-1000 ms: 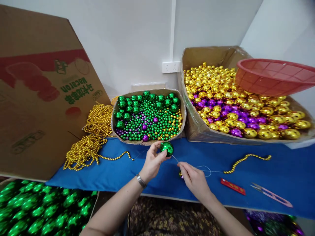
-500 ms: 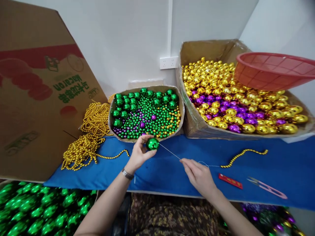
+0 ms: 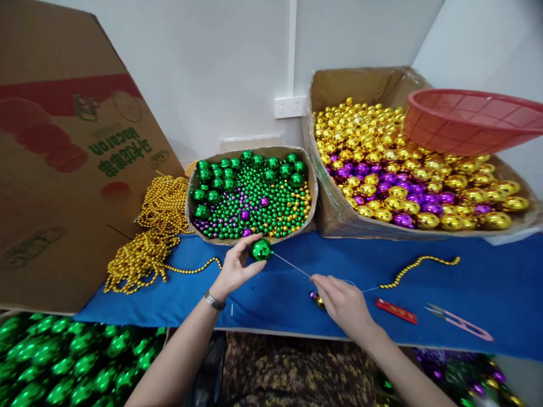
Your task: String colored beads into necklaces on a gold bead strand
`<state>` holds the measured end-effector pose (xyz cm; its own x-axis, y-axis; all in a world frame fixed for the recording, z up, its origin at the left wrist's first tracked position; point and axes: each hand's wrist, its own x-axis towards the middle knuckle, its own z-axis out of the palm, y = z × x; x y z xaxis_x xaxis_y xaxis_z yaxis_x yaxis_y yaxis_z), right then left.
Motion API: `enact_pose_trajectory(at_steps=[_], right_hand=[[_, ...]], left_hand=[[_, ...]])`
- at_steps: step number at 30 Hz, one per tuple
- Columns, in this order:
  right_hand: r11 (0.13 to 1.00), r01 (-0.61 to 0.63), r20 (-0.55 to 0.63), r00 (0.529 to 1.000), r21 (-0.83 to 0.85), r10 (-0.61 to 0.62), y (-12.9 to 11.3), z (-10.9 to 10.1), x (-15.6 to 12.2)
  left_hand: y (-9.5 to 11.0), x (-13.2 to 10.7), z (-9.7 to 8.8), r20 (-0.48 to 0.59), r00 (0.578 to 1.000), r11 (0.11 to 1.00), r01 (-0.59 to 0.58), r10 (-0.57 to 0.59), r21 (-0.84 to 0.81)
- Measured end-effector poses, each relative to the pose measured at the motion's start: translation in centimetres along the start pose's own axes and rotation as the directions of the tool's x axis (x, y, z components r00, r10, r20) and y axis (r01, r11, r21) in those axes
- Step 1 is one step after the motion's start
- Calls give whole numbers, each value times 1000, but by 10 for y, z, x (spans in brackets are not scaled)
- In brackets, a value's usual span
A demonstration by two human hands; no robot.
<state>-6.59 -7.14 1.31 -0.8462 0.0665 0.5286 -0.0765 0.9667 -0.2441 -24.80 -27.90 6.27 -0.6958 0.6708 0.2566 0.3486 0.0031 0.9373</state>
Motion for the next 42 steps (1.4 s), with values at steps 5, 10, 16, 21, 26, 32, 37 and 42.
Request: enact_pose_trajectory(at_steps=[5,10,16,21,26,32,37,42], right_hand=[[991,56,31,998,-119,-53,-4,2,2],[981,-29,86,996,191,13,-11,9,1],[966,-82,84,994,244,64,-13,8,1],[972,-91,51,995,219,81,-14,12,-4],[965,-98,25,995,244,94,-15,11,-4],[898,-155,79,988,411,135,-14,5,0],[874,-169,108,985,455,135,-12,8,-4],[895,-151,83,988,420,128,-10,10,-6]], left_hand=[[8,-7,8,181,983,984,-71,41,162],[-2,-14,33,62,991,950,131,-119,-282],[-1,-12,42,42,985,921,174,-170,-349],[1,-12,45,7,984,929,170,-178,-330],[2,-11,47,-1,985,944,168,-175,-283],[8,-10,49,8,993,954,114,-117,-276],[8,-12,49,48,995,956,92,-82,-277],[9,-15,50,51,996,970,81,-71,-231]])
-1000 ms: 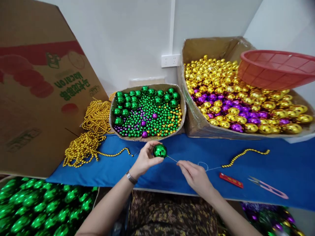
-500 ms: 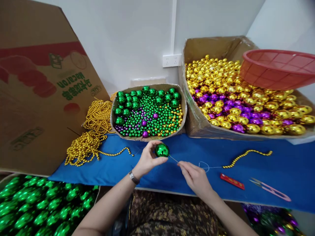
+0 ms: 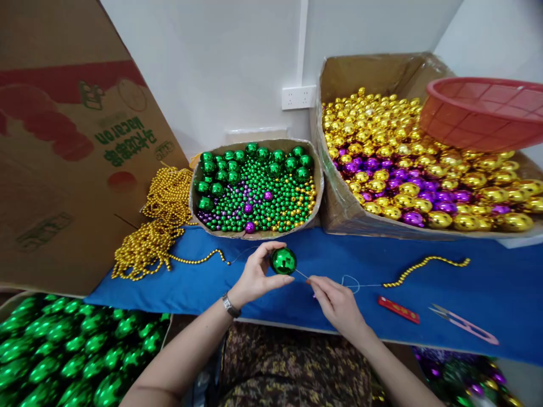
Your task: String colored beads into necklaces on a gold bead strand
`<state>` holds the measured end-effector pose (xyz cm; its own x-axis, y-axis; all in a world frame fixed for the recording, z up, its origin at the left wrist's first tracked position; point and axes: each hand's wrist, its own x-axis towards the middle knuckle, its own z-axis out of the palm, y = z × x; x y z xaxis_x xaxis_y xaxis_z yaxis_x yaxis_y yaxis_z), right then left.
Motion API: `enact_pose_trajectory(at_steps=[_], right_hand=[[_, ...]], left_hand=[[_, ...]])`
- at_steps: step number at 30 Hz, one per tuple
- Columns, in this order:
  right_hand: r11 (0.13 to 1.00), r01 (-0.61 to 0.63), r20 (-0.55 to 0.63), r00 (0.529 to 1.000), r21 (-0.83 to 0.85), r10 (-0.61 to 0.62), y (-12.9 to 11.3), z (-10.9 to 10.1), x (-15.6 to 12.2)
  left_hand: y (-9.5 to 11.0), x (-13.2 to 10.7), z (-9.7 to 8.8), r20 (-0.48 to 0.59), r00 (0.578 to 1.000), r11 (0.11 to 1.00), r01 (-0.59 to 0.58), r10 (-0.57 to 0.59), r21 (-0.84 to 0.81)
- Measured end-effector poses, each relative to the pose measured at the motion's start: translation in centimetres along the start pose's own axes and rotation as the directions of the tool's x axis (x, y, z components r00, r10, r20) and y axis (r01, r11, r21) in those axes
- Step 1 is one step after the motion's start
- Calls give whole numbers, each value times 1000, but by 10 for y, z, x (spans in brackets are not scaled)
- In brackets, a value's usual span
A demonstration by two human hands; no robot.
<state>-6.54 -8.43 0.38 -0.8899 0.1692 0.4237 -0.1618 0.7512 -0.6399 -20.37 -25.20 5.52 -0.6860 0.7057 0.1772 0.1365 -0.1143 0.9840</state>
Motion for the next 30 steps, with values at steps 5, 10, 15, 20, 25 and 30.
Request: enact_pose_trajectory(at_steps=[5,10,15,20,25,30], right_hand=[[1000,-3,-14,1000,23,3,0,0,-1],[999,-17,-34,999,29,18,-2,0,0],[996,-40,-9,999,76,41,-3,0,-1],[993,-67,-7,998,93,68,-3,-1,-2],[993,-71,-2,997,92,71,-4,-1,-2],[996,-44,-10,999,81,45,-5,0,-3]], left_hand=[[1,3,-3,43,999,999,14,-12,-52],[2,9,-6,89,996,995,18,-9,-101],[3,9,-5,90,996,990,29,-17,-139],[2,6,-3,95,995,989,46,-33,-142],[4,6,-1,85,996,980,54,-38,-194],[6,3,1,124,992,979,49,-25,-196]])
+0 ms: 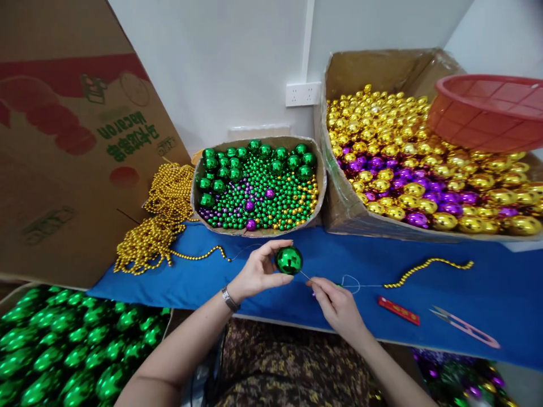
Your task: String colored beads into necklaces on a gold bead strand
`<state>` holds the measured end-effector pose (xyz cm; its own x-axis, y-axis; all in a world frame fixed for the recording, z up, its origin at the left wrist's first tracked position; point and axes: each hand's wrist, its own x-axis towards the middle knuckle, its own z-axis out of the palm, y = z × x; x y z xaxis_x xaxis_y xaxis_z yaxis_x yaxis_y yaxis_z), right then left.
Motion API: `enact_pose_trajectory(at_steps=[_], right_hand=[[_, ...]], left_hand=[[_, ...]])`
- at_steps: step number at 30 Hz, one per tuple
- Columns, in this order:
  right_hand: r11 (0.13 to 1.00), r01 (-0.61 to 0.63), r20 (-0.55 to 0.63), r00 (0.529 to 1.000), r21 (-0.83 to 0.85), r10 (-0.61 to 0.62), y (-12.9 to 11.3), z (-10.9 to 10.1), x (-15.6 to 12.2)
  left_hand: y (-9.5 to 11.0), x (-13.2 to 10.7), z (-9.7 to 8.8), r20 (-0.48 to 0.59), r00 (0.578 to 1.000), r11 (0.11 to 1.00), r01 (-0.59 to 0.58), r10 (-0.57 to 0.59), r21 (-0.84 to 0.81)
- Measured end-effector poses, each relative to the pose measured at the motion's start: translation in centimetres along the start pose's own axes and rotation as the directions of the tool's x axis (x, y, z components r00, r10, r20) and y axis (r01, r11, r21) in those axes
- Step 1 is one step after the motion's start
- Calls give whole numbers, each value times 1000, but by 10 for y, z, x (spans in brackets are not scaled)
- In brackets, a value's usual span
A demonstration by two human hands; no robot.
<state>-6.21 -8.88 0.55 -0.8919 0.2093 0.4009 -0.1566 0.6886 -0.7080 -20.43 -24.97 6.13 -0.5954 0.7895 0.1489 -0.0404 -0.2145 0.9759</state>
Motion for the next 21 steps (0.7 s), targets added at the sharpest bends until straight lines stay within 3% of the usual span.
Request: enact_pose_trajectory(at_steps=[6,9,11,13,16,18,21], right_hand=[[1000,-15,10,1000,12,15,-2,-2,0],[1000,-15,-25,1000,-22,14,1,-7,1],[999,-5,-60,998,-51,1,3,-10,2],[997,5,-81,997,-73,-11,5,-12,3],[996,-3,-78,997,-92,-4,5,-12,3],[995,-13,-65,998,-95,7,4,-11,3],[997,-9,-47,999,-83,5,3,-9,5]], left_hand=[[-3,0,-2,11,1000,999,-12,12,34],[1,16,-22,-71,993,963,-72,94,261],[5,33,-43,-105,979,806,-81,175,587],[9,49,-65,-45,986,524,-46,161,850],[14,65,-89,-39,998,126,32,47,991],[16,71,-95,-64,998,-26,64,5,998],[15,77,-92,-80,995,-121,73,-57,990]])
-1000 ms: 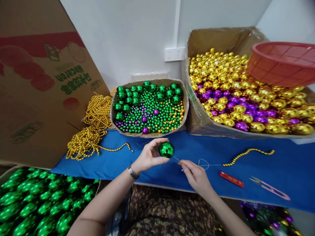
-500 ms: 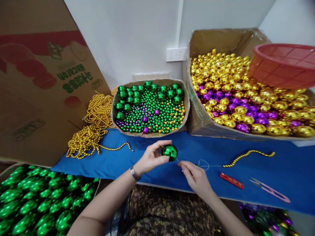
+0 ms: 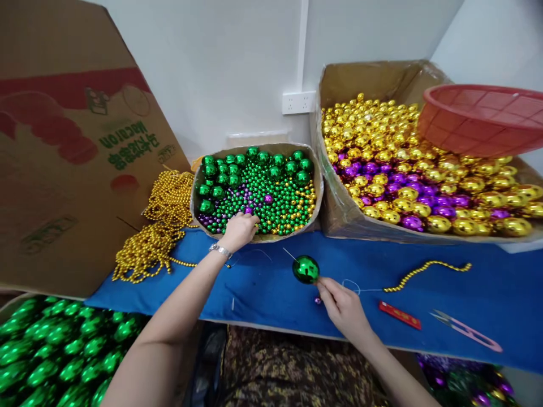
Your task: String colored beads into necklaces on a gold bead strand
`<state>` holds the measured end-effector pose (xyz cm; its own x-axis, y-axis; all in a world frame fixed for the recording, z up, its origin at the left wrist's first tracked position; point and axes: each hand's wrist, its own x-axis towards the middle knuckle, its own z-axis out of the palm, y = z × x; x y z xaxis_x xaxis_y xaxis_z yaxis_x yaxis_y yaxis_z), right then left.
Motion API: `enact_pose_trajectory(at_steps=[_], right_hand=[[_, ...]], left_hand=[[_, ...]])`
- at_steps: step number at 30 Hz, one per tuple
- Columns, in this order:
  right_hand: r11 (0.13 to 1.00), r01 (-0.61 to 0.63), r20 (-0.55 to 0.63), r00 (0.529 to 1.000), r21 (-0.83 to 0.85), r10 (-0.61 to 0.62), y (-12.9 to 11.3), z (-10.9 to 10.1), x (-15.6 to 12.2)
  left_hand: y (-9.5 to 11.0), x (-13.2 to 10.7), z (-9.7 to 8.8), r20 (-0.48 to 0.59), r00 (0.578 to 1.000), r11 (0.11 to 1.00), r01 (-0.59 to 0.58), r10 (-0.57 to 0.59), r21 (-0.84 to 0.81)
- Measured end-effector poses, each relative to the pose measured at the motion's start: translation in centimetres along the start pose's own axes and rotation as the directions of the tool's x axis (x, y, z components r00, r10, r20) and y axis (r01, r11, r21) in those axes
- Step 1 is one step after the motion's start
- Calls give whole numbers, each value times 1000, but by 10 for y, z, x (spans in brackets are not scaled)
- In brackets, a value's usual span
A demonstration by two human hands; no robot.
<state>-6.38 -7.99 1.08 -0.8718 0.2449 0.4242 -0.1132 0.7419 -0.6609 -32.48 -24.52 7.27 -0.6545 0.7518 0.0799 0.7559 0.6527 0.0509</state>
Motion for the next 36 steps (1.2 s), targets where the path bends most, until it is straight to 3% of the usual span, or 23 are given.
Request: enact_pose_trajectory(at_steps=[5,7,8,9,11,13,14,16,22,36], right_hand=[[1000,1,18,1000,26,-1,-3,4,3],[1000,-1,13,1000,21,0,-4,4,3],[1000,-2,8,1000,19,2,-4,5,3],[1000,-5,3,1000,18,5,-5,5,3],[1000,-9,-3,1000,16,9,-8,4,4],[1000,-7,-2,1000,10,7,-10,4,6],[1000,-3,-1,1000,6,3,-12,4,7],[1000,11,1,1000,-5,-11,-14,4,8],[998,33,16,999,-53,-32,-13,5,3],[1000,8,62,998,-4,-7,-17,3,3]], left_hand=[[8,8,2,-1,999,999,47,-47,4],[12,4,1,-88,992,982,73,-90,-175],[16,-1,-1,-137,981,926,76,-135,-370],[21,-6,-2,-155,969,794,62,-193,-605],[34,-21,-4,-52,962,304,33,-268,-952],[48,-35,-5,125,967,-148,94,-222,-985],[55,-41,-4,194,962,-291,134,-190,-947],[66,-50,-3,272,946,-440,172,-176,-882],[76,-57,3,307,924,-511,154,-230,-846],[76,-61,4,246,932,-503,85,-265,-860]])
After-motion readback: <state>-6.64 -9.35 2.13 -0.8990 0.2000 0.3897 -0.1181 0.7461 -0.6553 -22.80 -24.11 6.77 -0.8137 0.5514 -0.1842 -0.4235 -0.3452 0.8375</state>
